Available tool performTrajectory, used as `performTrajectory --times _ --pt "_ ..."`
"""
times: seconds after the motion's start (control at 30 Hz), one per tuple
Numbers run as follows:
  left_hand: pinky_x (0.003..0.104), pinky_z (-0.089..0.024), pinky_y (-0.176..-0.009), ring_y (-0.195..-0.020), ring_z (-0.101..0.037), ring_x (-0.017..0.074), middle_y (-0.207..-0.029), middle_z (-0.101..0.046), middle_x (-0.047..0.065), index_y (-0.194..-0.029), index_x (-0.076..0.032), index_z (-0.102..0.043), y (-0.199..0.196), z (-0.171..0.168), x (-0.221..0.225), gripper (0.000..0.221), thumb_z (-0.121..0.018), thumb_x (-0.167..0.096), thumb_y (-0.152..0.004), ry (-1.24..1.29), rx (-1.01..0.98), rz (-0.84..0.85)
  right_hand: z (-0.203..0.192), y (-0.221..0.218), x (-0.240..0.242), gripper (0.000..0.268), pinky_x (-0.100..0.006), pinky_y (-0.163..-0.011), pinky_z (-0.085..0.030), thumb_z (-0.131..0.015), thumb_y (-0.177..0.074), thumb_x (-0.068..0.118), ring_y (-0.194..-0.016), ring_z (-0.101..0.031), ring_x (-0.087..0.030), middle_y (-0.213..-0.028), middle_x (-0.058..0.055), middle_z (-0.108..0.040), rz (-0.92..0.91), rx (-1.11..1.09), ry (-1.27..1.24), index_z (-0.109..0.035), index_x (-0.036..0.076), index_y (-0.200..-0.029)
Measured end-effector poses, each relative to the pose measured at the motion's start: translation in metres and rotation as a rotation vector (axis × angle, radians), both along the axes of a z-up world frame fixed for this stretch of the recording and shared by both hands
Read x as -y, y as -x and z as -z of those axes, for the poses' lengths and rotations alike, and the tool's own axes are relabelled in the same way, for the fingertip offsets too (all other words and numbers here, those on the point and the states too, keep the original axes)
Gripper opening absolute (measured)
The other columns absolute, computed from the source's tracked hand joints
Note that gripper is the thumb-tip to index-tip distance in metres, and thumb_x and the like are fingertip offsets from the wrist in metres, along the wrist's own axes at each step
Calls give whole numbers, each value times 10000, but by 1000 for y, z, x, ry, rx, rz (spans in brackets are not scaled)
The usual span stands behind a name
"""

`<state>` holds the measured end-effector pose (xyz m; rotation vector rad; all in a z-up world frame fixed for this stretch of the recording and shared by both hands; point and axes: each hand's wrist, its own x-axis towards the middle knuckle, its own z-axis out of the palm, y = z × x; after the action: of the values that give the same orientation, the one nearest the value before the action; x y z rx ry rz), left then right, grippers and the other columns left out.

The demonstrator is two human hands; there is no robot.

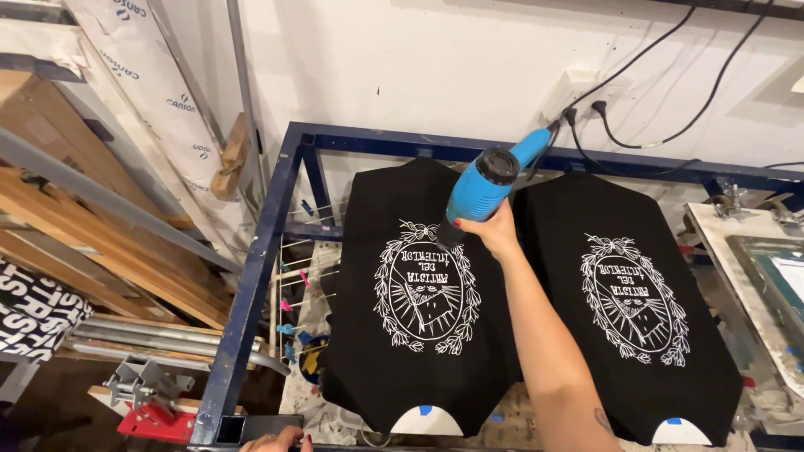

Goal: Drying ink on t-shirts with a heat gun and applying ink using a screen printing frame and squeegee.

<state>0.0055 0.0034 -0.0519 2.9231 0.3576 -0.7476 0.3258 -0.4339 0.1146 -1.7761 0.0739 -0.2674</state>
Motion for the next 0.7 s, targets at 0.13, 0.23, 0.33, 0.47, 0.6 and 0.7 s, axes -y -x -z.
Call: performTrajectory --times 0.13,0.23,0.33,0.47,0.6,0.7 --pt "172 -455 -828 -764 -632 -7 -721 -665 -280 -882 -493 -672 1 5 -2 213 -511 -633 -885 -9 22 38 18 2 -2 1128 -454 -996 -571 -994 -510 127 -1218 -632 -278 -1365 -142 -620 199 188 -98 -391 115 -1464" --pt "166 -478 -852 -823 -658 2 -785 -703 -283 -922 -498 -690 -2 2 -2 271 -476 -657 -881 2 10 38 10 16 4 1150 -446 -1017 -565 -979 -542 101 -1260 -608 -279 -1396 -149 -596 114 239 -122 -354 126 -1506" --pt "168 -459 -891 -864 -650 -11 -803 -716 -303 -951 -501 -681 -3 3 -1 247 -490 -650 -900 -25 -18 44 3 35 10 1027 -488 -1003 -595 -963 -564 246 -1232 -638 -317 -1361 -147 -630 -45 41 -47 -452 118 -1446" --pt "166 -477 -868 -858 -684 -28 -755 -714 -274 -947 -519 -697 0 -1 -2 281 -492 -688 -856 -32 -8 34 21 47 18 1089 -434 -1028 -532 -989 -547 173 -1248 -598 -266 -1367 -133 -593 112 235 -21 -397 114 -1460" --pt "154 -492 -909 -914 -700 -51 -820 -746 -312 -995 -525 -688 -5 -14 -3 286 -497 -671 -841 -20 -33 51 -1 74 22 888 -449 -954 -605 -953 -592 190 -1141 -677 -292 -1250 -141 -679 -47 72 -26 -512 99 -1358" --pt "142 -471 -1005 -1074 -698 -43 -956 -765 -262 -1106 -559 -660 -15 -71 7 354 -431 -712 -883 -8 -204 23 15 73 25 1055 -495 -1041 -525 -969 -607 182 -1298 -576 -313 -1396 -144 -578 79 283 -3 -392 144 -1489"
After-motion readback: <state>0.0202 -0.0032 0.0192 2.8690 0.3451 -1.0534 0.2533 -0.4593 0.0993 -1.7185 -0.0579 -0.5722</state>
